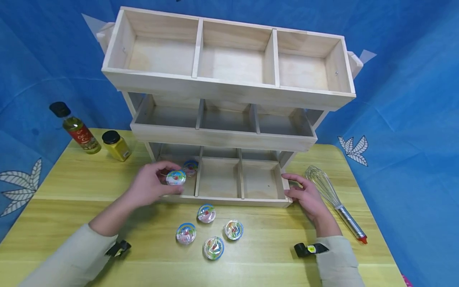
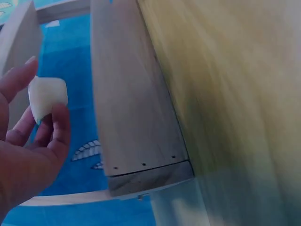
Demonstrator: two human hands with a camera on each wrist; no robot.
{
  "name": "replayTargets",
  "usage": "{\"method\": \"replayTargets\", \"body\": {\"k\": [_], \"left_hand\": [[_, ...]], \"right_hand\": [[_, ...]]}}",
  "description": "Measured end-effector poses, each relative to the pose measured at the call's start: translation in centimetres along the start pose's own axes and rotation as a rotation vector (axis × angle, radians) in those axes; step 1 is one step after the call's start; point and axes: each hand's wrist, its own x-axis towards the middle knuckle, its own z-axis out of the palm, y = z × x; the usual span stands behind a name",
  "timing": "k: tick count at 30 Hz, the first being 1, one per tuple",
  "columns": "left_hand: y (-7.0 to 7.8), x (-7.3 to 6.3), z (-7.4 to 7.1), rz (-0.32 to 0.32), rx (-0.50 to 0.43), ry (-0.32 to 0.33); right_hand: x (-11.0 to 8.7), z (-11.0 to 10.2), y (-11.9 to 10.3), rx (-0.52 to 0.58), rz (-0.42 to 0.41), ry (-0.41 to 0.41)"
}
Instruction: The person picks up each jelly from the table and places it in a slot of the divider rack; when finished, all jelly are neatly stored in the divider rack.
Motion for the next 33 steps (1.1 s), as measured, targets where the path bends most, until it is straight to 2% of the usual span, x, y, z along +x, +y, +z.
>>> {"method": "replayTargets", "body": {"k": [4, 9, 15, 21, 33], "left_hand": [[-1.0, 1.5, 0.2, -0.036, -0.004, -0.093], [-2.0, 2.7, 0.7, -0.027, 0.045, -0.162], [-2.6, 3.4, 1.2, -0.057, 0.095, -0.175], [-3.0, 3.6, 1.6, -0.092, 0.081, -0.198], [-4.0, 3.4, 2.5, -0.049, 0.07, -0.221]], "right_hand": [[0.0, 0.0, -0.1, 0.004, 0.005, 0.001], [0.1, 0.0, -0.1, -0.004, 0.001, 0.01], [0.1, 0.0, -0.1, -0.005, 0.002, 0.011], [0.1, 0.0, -0.1, 0.007, -0.009, 0.01], [0.1, 0.1, -0.1, 0.022, -0.008, 0.009]]}}
